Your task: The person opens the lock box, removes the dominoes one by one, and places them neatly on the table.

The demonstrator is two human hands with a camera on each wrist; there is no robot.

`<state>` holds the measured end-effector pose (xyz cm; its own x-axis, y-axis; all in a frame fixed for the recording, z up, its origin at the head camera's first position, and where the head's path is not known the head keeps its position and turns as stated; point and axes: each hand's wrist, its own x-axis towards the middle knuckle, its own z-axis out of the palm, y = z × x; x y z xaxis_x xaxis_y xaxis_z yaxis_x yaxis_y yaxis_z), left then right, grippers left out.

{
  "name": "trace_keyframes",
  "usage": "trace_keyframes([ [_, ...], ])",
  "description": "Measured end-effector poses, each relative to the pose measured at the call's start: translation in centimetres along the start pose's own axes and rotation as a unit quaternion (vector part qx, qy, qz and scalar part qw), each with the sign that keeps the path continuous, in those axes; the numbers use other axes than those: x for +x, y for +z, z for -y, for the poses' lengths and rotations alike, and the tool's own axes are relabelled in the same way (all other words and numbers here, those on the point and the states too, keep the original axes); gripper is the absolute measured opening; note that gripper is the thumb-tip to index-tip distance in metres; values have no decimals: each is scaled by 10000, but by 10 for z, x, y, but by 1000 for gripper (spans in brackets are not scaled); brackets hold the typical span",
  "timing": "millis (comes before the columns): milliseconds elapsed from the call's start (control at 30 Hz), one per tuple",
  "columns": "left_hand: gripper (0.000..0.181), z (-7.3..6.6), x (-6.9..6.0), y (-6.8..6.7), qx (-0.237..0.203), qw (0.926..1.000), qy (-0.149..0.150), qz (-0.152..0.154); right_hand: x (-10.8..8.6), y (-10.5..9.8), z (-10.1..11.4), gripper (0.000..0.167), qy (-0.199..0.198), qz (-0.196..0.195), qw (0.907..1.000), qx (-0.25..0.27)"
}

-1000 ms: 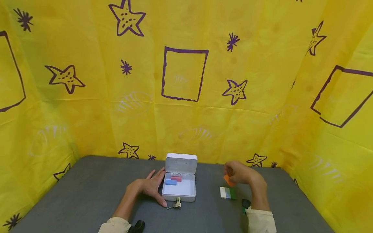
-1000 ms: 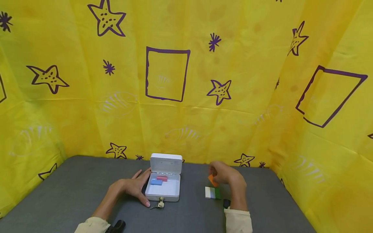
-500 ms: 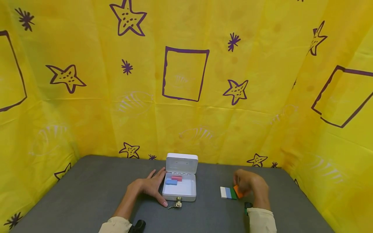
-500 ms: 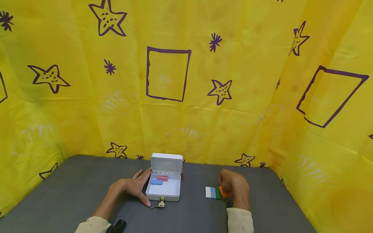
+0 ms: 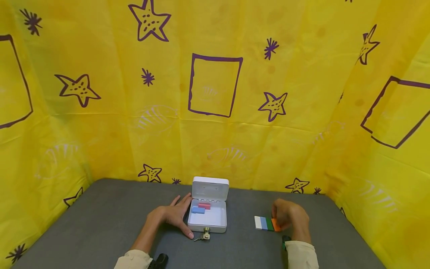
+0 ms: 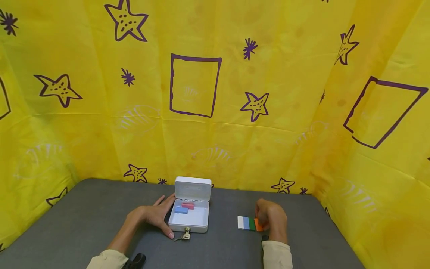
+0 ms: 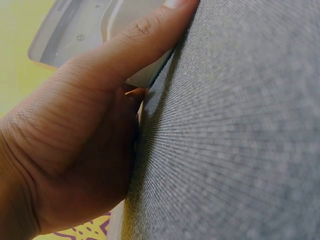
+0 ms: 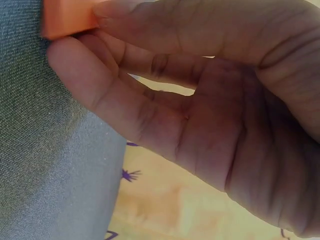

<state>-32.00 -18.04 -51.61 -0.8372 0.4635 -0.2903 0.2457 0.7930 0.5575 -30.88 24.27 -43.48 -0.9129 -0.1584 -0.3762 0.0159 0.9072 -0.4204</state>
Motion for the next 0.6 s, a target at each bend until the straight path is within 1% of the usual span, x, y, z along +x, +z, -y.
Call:
trace_keyframes([
  [100,150,-5,-4,-2,51,10000,-41,18,1,1,-1,27,39,70,9998,199],
  [200,151,-4,-2,-1,43,10000,-73,16,1,1,0,25,22,118,9994,329],
  [333,155,3,3,1,-3,10000,-65,-16,1,1,0,26,10,120,9993,343],
  [600,156,3,2,1,-12,10000,-60,-2,0,1,1,24,58,67,9994,331],
])
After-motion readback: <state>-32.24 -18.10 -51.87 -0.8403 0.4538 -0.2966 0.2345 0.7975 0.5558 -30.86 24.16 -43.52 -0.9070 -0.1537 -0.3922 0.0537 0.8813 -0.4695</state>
